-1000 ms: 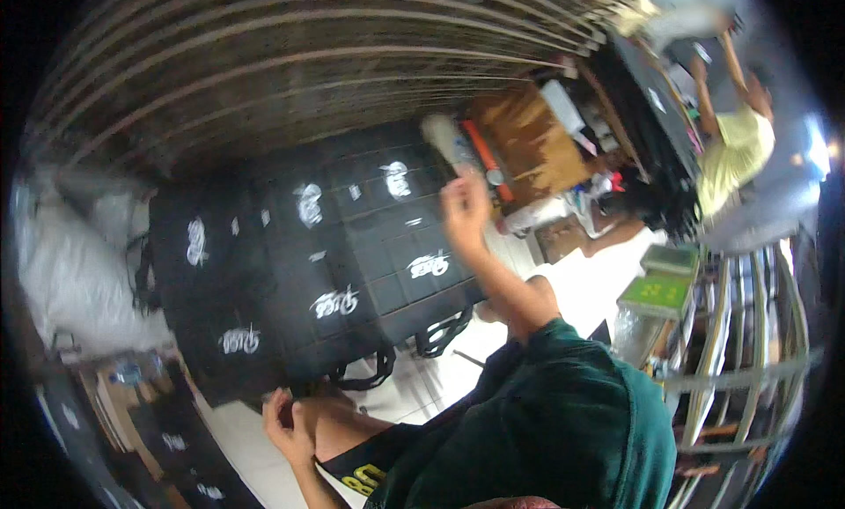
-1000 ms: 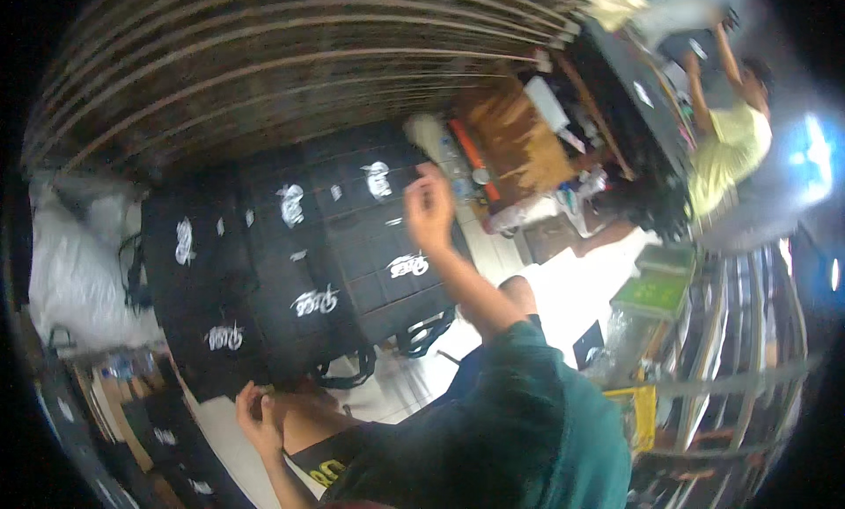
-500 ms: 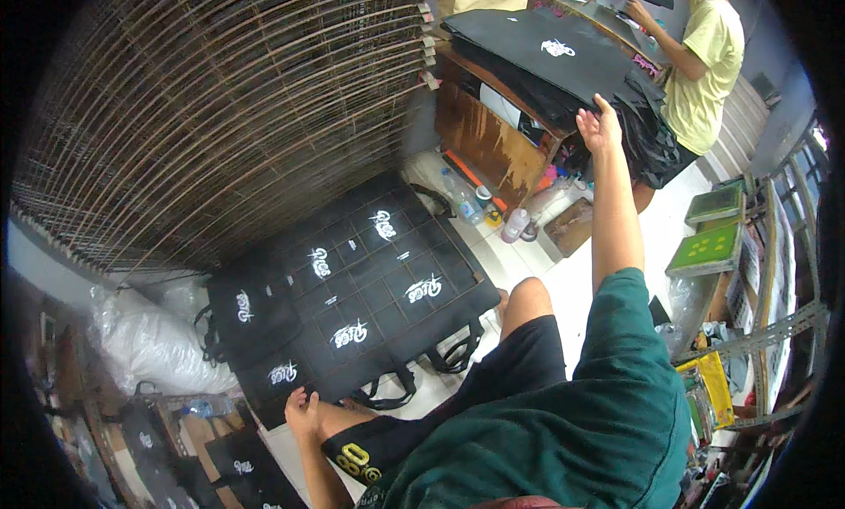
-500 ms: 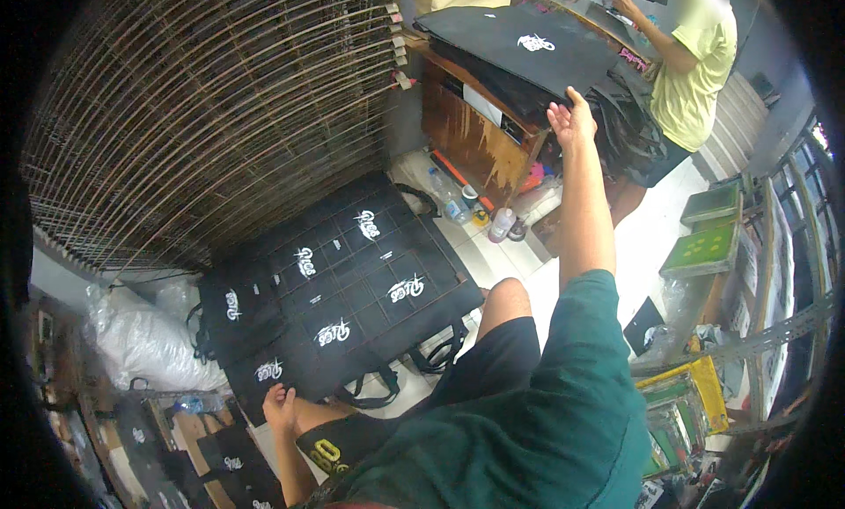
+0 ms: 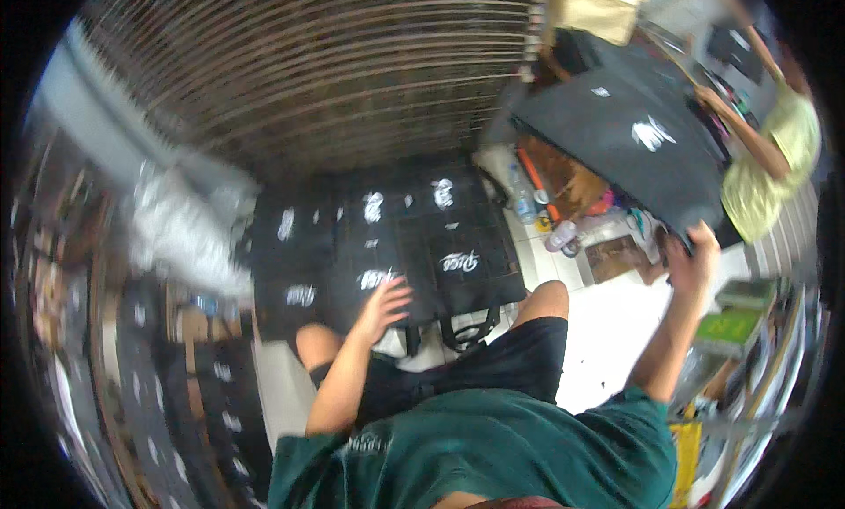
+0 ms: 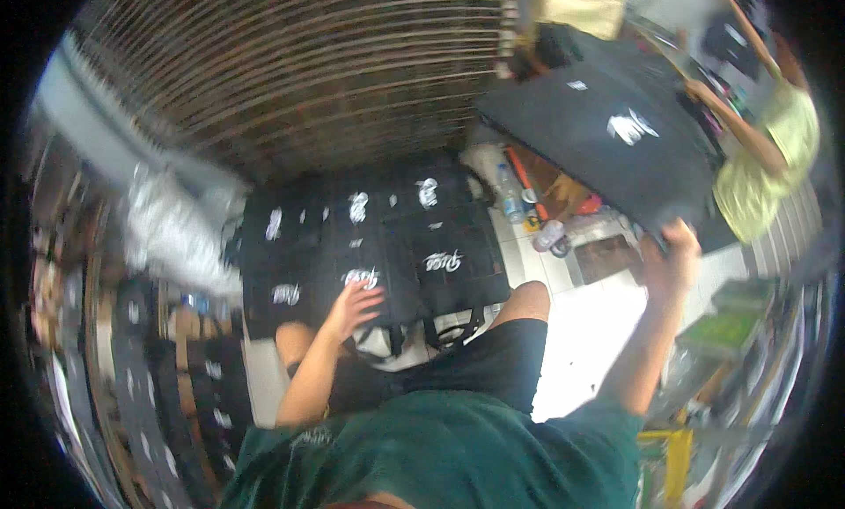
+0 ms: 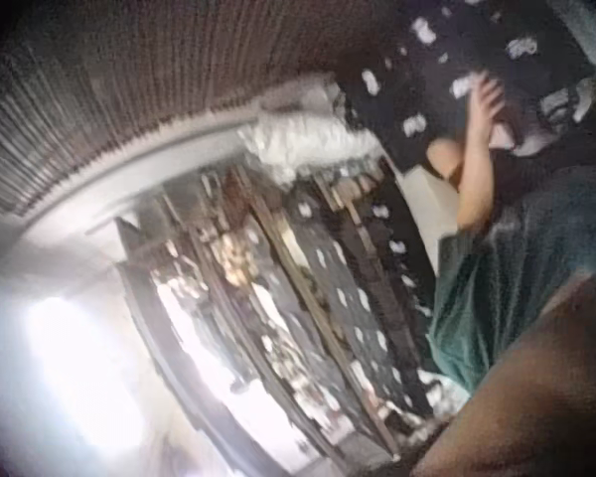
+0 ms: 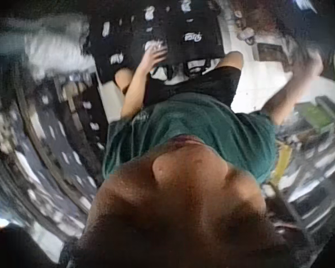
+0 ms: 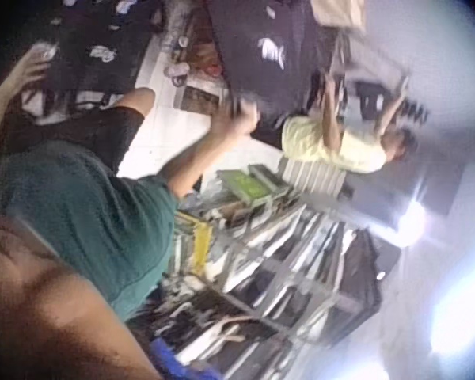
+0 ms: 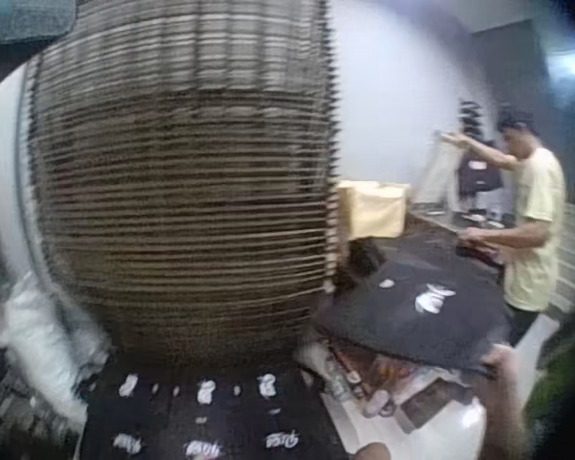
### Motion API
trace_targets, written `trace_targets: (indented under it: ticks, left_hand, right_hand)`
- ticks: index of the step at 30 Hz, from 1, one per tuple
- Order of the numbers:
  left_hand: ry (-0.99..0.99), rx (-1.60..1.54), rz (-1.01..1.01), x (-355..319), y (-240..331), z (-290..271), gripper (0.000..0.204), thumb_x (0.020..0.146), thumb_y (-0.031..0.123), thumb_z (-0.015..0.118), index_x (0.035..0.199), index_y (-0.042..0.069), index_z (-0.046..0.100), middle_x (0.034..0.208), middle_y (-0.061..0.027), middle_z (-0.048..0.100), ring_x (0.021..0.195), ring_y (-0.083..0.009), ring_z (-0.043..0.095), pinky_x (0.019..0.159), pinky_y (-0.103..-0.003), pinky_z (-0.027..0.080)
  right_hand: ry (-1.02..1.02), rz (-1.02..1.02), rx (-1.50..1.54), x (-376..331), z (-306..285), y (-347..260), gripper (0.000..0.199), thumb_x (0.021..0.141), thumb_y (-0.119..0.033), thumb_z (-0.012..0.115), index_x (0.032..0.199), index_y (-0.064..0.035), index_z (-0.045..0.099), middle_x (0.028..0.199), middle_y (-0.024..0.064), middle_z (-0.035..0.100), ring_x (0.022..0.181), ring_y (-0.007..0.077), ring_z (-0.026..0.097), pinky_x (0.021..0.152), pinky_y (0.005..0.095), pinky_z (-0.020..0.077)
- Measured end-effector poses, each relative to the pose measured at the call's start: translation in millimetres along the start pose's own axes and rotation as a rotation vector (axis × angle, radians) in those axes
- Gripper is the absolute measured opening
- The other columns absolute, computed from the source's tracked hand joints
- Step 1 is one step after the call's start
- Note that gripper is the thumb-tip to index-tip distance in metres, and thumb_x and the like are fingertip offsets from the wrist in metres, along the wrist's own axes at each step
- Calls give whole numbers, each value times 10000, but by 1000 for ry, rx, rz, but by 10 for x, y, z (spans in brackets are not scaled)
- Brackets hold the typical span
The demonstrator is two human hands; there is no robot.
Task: The person repeatedly folds black tote bags on the floor, aligning edges and smoothing the fabric. They handle each bag one at a time, stacking the folded bags into a growing pile.
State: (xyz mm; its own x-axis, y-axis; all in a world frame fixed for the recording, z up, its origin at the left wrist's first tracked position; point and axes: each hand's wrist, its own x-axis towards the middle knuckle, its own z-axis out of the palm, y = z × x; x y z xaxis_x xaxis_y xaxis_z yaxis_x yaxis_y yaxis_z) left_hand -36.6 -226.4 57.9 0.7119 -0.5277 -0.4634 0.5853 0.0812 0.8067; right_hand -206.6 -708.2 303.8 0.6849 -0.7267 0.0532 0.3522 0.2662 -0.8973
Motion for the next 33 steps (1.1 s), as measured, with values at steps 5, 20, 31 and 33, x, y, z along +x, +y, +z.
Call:
trace_targets:
  ticks: [5, 20, 31, 33]
  left_hand:
    - [-673, -808, -218, 201, 330, 1200, 1173, 604, 933, 267, 1405, 77, 306, 1409, -229, 354, 1265, -471, 354, 968, -652, 297]
    - [54, -586, 206, -185, 774, 210, 341, 774, 27, 626, 1103, 84, 561, 992, -50, 609, 833, -148, 588, 676, -257, 488]
    - [332, -303, 512, -1565, 1190, -268, 552, 747, -30, 599, 1273, 8, 435, 1193, -129, 552, 1108, -273, 533, 951, -407, 429]
    - [417, -292, 469, -1768, 1087, -327, 559, 742, -39, 598, 1273, 2, 428, 1177, -135, 554, 1098, -276, 538, 945, -405, 432]
  right_hand:
    - [-191, -126, -90, -985, 412, -400, 470, 724, -85, 521, 1180, 13, 466, 1075, 147, 587, 913, 272, 609, 794, 386, 519]
    - [-327, 491, -98, -882, 1271, 526, 419, 729, -61, 512, 1147, -57, 481, 793, 83, 589, 360, 122, 417, 279, 203, 271]
    - [-414, 879, 426, -1240, 930, 2140, 730, 766, -206, 559, 1442, -172, 284, 1372, 142, 426, 1193, 271, 468, 1025, 438, 356]
    - [-475, 823, 487, -1066, 1009, 2668, 646, 895, -428, 468, 1435, -136, 268, 1377, 179, 404, 1202, 327, 451, 1016, 455, 354]
